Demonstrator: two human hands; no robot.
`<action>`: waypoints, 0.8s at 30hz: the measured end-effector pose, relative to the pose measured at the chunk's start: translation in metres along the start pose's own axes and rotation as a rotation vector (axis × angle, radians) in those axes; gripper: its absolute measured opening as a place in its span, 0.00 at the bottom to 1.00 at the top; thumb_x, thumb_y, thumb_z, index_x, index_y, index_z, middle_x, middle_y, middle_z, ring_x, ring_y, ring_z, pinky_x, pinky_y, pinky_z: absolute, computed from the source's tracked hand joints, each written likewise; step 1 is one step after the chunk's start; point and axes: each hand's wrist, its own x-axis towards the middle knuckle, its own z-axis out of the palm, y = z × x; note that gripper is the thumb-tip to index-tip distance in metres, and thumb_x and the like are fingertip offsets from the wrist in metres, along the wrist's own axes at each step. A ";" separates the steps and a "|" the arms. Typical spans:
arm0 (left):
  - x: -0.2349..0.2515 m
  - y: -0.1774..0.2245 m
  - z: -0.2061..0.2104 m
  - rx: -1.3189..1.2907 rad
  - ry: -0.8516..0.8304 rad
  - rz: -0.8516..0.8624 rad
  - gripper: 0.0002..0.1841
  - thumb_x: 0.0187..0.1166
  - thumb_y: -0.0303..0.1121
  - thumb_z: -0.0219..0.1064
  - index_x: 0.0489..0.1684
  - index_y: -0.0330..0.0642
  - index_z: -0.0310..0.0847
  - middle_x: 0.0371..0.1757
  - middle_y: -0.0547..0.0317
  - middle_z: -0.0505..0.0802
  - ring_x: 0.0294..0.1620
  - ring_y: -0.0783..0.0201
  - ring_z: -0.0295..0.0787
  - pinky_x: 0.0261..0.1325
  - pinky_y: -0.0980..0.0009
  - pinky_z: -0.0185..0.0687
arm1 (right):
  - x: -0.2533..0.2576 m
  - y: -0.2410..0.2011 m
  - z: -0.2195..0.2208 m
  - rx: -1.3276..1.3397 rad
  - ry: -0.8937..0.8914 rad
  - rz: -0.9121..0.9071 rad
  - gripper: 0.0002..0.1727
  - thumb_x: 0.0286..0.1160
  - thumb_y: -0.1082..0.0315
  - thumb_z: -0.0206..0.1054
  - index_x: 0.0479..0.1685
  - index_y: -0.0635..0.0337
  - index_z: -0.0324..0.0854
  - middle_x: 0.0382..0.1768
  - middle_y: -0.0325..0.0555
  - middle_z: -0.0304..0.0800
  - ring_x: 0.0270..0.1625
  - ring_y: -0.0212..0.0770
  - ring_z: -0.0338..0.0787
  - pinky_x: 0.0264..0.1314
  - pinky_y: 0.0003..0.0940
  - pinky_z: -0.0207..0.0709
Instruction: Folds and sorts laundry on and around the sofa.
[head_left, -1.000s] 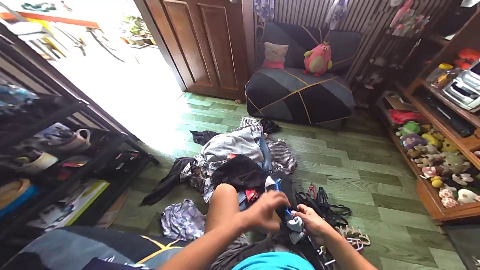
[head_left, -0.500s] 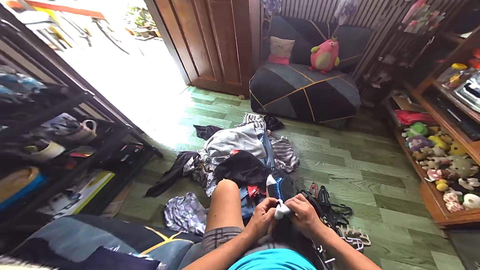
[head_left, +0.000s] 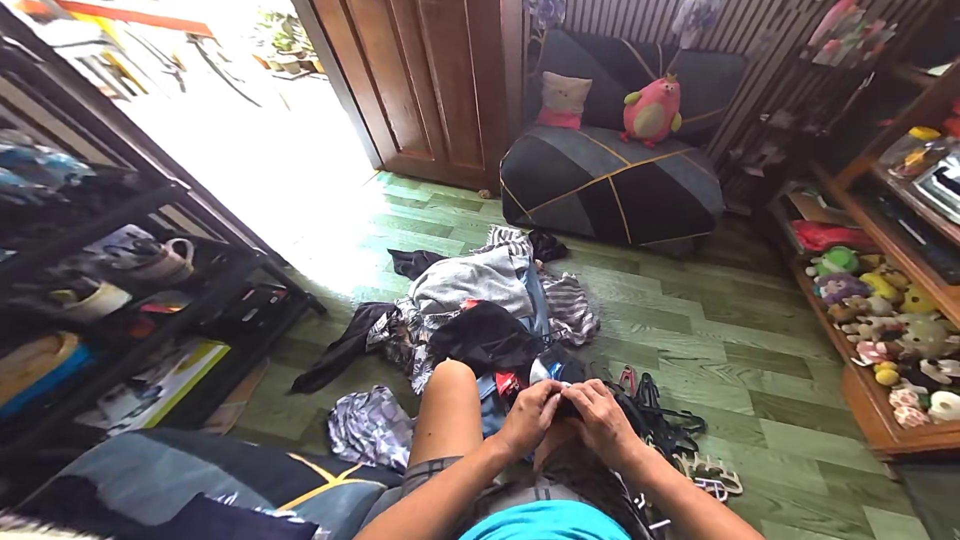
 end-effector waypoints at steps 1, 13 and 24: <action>-0.005 0.010 -0.001 -0.044 -0.022 -0.112 0.14 0.86 0.31 0.58 0.60 0.31 0.82 0.50 0.47 0.94 0.52 0.60 0.92 0.64 0.61 0.85 | -0.001 0.002 -0.004 0.057 -0.023 -0.013 0.19 0.63 0.71 0.77 0.56 0.62 0.88 0.52 0.50 0.94 0.61 0.53 0.90 0.69 0.50 0.81; 0.002 -0.027 0.020 0.265 0.295 0.245 0.14 0.89 0.30 0.56 0.53 0.29 0.85 0.51 0.40 0.92 0.56 0.51 0.92 0.65 0.61 0.87 | 0.040 0.018 -0.007 0.087 -0.026 0.093 0.13 0.81 0.63 0.67 0.51 0.63 0.91 0.56 0.60 0.89 0.63 0.56 0.89 0.68 0.51 0.82; 0.087 -0.021 -0.041 0.447 -0.228 0.113 0.19 0.83 0.36 0.64 0.70 0.48 0.86 0.72 0.45 0.86 0.72 0.41 0.81 0.70 0.42 0.77 | 0.044 0.042 -0.014 -0.014 -0.138 -0.004 0.19 0.64 0.60 0.79 0.54 0.56 0.93 0.61 0.52 0.91 0.69 0.58 0.84 0.69 0.58 0.78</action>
